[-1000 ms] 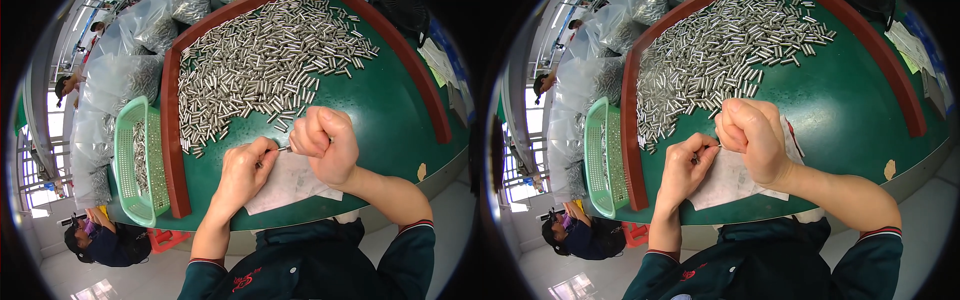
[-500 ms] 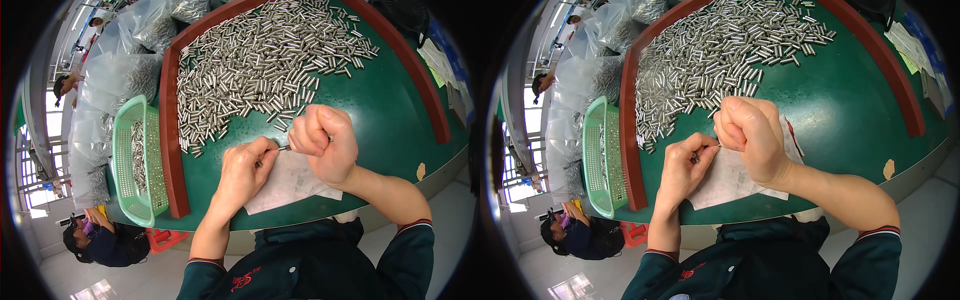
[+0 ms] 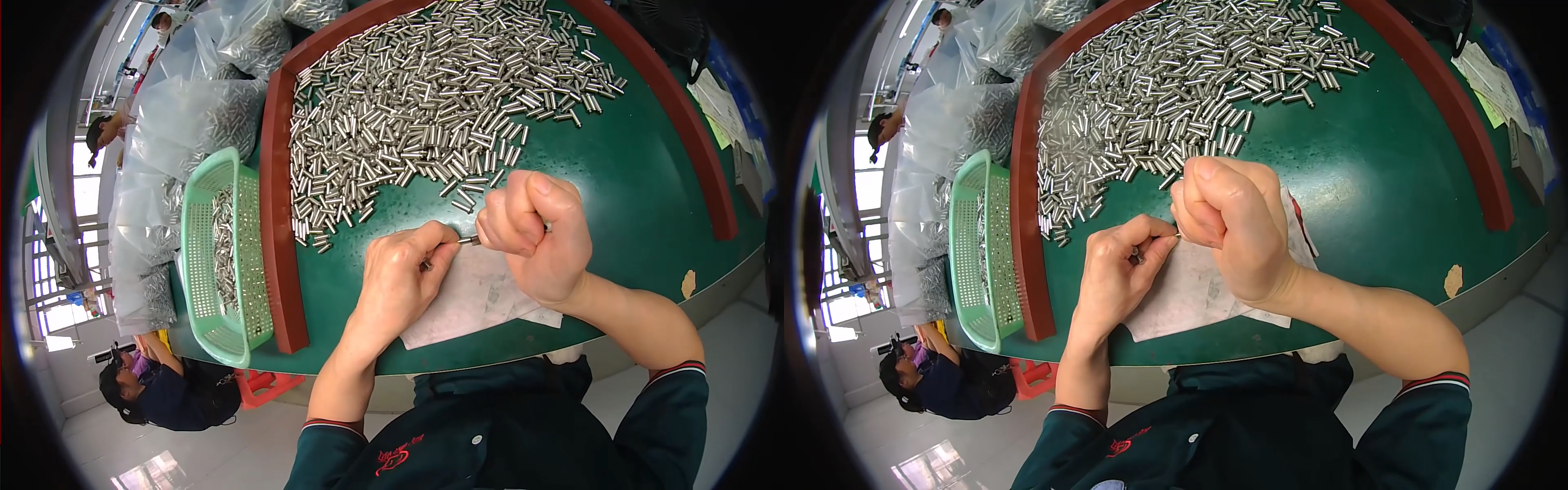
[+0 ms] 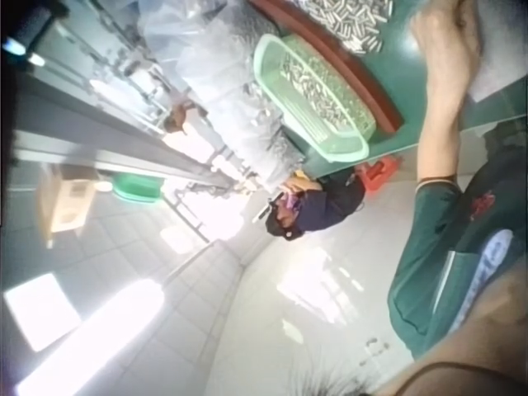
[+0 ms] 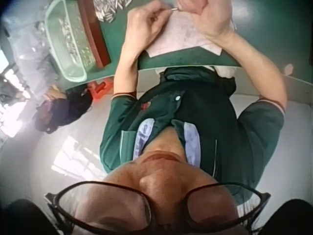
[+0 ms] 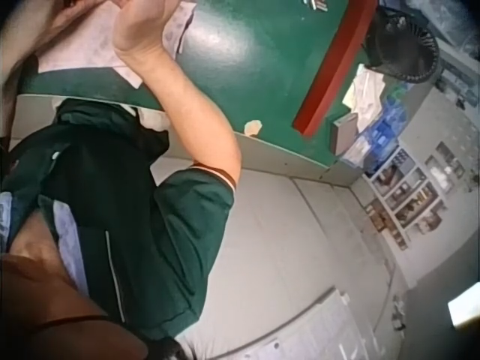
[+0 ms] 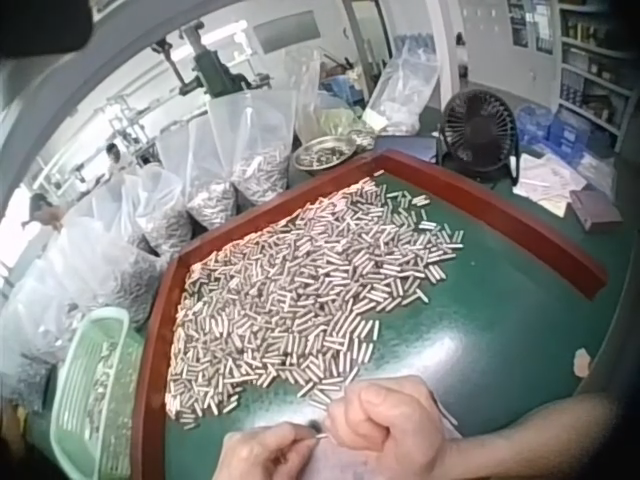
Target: The person is using a small tool to clean or inspect small cylindrical metal parts at a workbench.
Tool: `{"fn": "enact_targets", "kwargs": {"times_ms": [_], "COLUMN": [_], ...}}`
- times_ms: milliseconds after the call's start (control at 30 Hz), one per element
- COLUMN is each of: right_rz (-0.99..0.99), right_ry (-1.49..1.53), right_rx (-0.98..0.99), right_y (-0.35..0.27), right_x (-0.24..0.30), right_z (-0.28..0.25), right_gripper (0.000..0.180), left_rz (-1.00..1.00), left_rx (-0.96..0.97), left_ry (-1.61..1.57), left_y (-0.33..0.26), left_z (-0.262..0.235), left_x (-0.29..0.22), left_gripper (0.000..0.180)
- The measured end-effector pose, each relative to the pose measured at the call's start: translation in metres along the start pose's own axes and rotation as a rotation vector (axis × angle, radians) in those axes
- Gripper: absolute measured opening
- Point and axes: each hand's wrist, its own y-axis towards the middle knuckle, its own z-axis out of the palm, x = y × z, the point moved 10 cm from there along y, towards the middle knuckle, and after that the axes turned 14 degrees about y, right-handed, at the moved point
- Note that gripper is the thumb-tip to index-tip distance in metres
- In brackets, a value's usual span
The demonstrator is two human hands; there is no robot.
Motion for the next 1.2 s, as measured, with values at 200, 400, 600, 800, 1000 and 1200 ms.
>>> {"fn": "enact_targets", "kwargs": {"times_ms": [200, 400, 600, 800, 1000, 1200], "right_rz": [-0.002, 0.004, -0.011, -0.021, 0.049, 0.057], "right_ry": [-0.039, -0.121, -0.15, -0.06, -0.05, -0.007], "right_rx": [0.001, 0.01, -0.02, 0.029, 0.029, 0.002], "right_y": [-0.001, -0.005, -0.001, 0.0, -0.008, -0.006], "right_x": [-0.002, -0.005, -0.004, 0.009, -0.001, -0.002], "right_z": [0.002, 0.008, 0.006, 0.008, 0.004, 0.002], "right_gripper": [0.039, 0.04, 0.04, 0.037, 0.037, 0.037], "left_rz": [-0.016, -0.032, -0.014, -0.138, -0.346, -0.497], "left_rx": [0.02, 0.027, 0.018, 0.025, 0.235, 0.174], "left_ry": [-0.058, -0.045, -0.024, -0.196, -1.485, -1.505], "left_y": [0.002, 0.001, 0.002, -0.003, -0.007, -0.007], "left_z": [0.001, 0.0, 0.001, -0.006, 0.025, 0.028], "left_x": [0.003, 0.004, -0.001, 0.013, 0.03, 0.043], "left_gripper": [0.003, 0.005, 0.005, 0.005, 0.005, 0.016]}}
